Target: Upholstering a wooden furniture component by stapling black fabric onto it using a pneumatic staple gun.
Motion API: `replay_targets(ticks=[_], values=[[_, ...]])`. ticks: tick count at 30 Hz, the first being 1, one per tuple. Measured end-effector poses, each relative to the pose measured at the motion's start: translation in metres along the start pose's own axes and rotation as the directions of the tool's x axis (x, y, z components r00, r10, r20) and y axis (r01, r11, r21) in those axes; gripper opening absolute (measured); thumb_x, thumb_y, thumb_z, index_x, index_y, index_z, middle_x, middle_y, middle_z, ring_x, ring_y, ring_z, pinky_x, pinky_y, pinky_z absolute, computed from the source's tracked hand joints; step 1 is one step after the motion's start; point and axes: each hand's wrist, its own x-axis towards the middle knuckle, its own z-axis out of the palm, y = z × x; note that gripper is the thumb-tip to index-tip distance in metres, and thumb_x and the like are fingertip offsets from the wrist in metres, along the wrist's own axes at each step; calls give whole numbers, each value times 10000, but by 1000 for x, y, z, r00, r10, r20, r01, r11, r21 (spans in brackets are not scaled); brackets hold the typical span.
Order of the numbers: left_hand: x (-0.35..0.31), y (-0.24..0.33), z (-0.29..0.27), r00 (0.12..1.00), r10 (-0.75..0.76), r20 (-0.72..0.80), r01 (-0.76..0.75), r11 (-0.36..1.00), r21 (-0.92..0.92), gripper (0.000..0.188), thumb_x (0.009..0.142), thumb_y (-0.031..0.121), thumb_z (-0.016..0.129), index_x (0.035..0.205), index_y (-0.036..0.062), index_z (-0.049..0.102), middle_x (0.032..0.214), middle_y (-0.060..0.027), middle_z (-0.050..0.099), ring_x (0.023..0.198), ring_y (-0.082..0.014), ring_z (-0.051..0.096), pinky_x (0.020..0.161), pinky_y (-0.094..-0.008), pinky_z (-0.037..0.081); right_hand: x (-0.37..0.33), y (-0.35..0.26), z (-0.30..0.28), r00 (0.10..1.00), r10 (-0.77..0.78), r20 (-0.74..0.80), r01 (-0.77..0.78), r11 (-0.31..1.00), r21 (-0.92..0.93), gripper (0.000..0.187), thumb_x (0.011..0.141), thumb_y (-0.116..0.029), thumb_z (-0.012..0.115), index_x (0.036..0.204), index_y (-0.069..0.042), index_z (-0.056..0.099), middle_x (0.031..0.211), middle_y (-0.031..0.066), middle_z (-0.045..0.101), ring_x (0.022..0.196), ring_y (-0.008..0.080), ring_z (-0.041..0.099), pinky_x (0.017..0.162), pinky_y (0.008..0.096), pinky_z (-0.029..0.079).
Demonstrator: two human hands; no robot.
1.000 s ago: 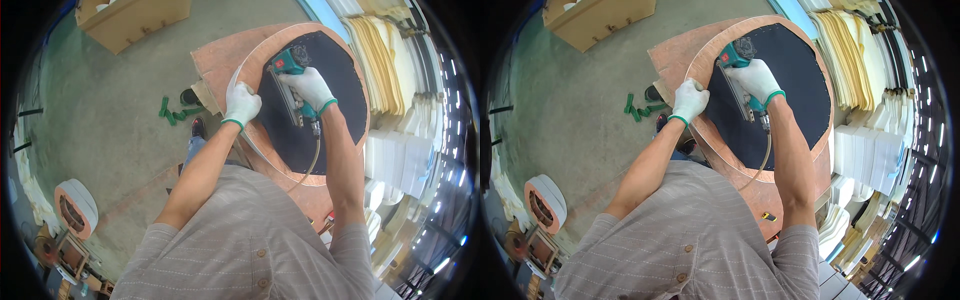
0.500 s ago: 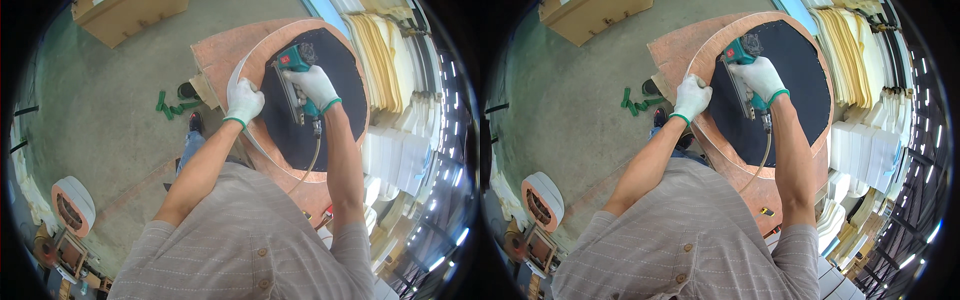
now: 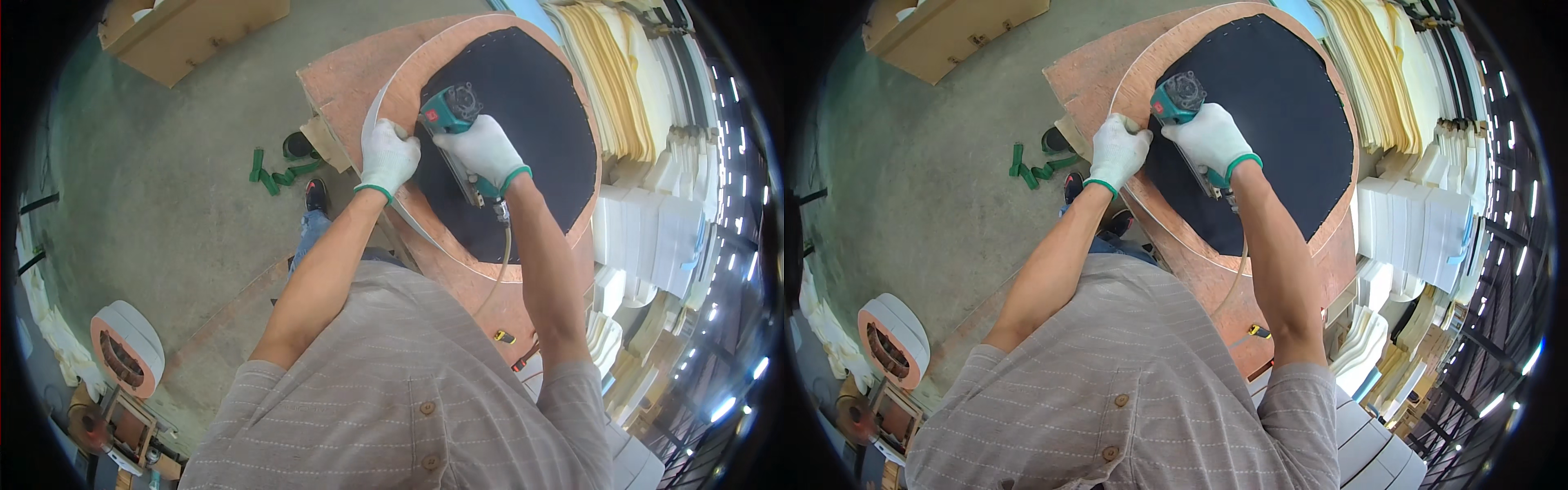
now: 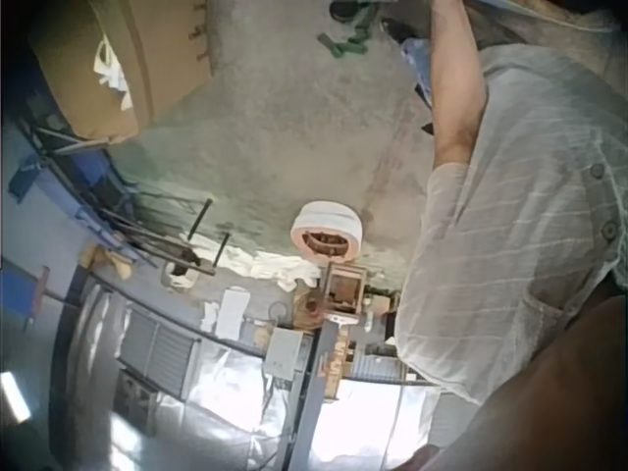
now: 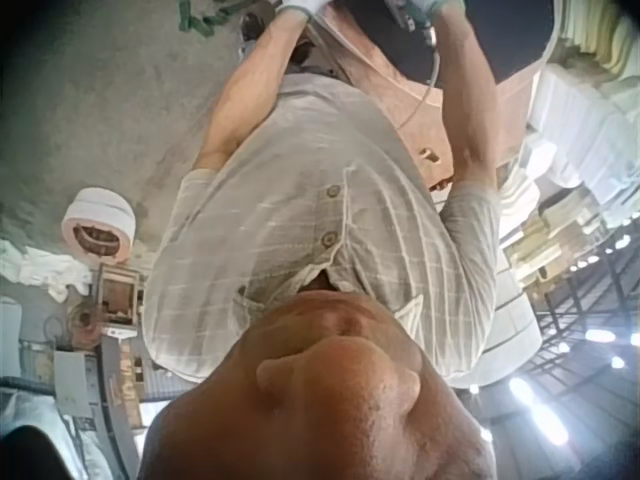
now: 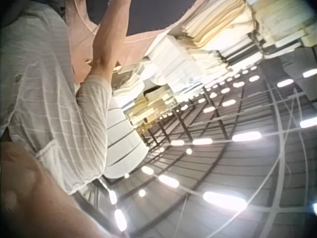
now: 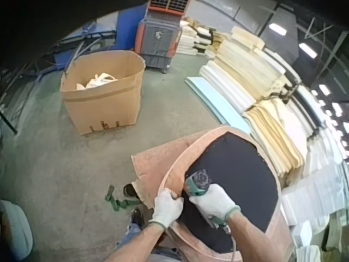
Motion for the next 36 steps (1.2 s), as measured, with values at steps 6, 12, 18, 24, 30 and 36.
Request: replay_targets(ticks=[6, 12, 18, 24, 30, 36], values=[[-2, -8, -6, 994, -81, 67, 86, 993, -77, 315, 804, 229, 827, 948, -23, 706, 935, -215, 764, 915, -339, 757, 851, -412, 580, -16, -8, -7, 997, 59, 43, -62, 994, 87, 317, 881, -281, 776, 783, 15, 716, 569, 46, 582, 462, 143, 569, 465, 321, 451], [-3, -2, -9, 989, -94, 114, 102, 993, -61, 303, 802, 185, 807, 988, -39, 721, 940, -210, 765, 871, -292, 751, 816, -386, 580, -12, 3, 1, 1000, -15, 3, 15, 1000, 0, 351, 878, -292, 772, 818, 50, 722, 597, 68, 613, 471, 159, 562, 487, 349, 468], [7, -13, -7, 974, -125, 191, 154, 978, -143, 305, 791, 191, 816, 945, -43, 694, 865, -201, 763, 828, -284, 771, 792, -387, 602, -74, 8, -32, 973, 230, 35, -231, 933, 275, 323, 913, -276, 764, 903, 43, 718, 635, 64, 630, 544, 130, 582, 555, 341, 492], [1, -2, -21, 965, -14, 262, 63, 982, -180, 340, 857, 87, 802, 1071, -76, 594, 935, -209, 762, 761, -223, 752, 708, -350, 618, -220, 108, 22, 652, 568, -503, -216, 774, 594, 202, 935, -194, 791, 995, -15, 719, 655, 37, 638, 533, 82, 573, 500, 302, 446], [-4, -1, -26, 936, 58, 346, 12, 980, -198, 388, 848, -17, 798, 1146, -38, 551, 1112, -206, 691, 936, -231, 716, 778, -355, 641, -307, 275, 161, 88, 708, -701, -616, 592, 520, 365, 923, -353, 768, 1098, -38, 711, 985, 221, 776, 947, 419, 747, 836, 509, 566], [-5, 16, -29, 910, 67, 410, -20, 993, -117, 453, 852, -39, 769, 1240, -64, 536, 1170, -257, 676, 1014, -267, 713, 826, -359, 632, -307, 335, 205, 89, 841, -534, -790, 386, 476, 505, 914, -411, 741, 1259, -64, 618, 1076, 273, 742, 1022, 469, 710, 857, 563, 558]])
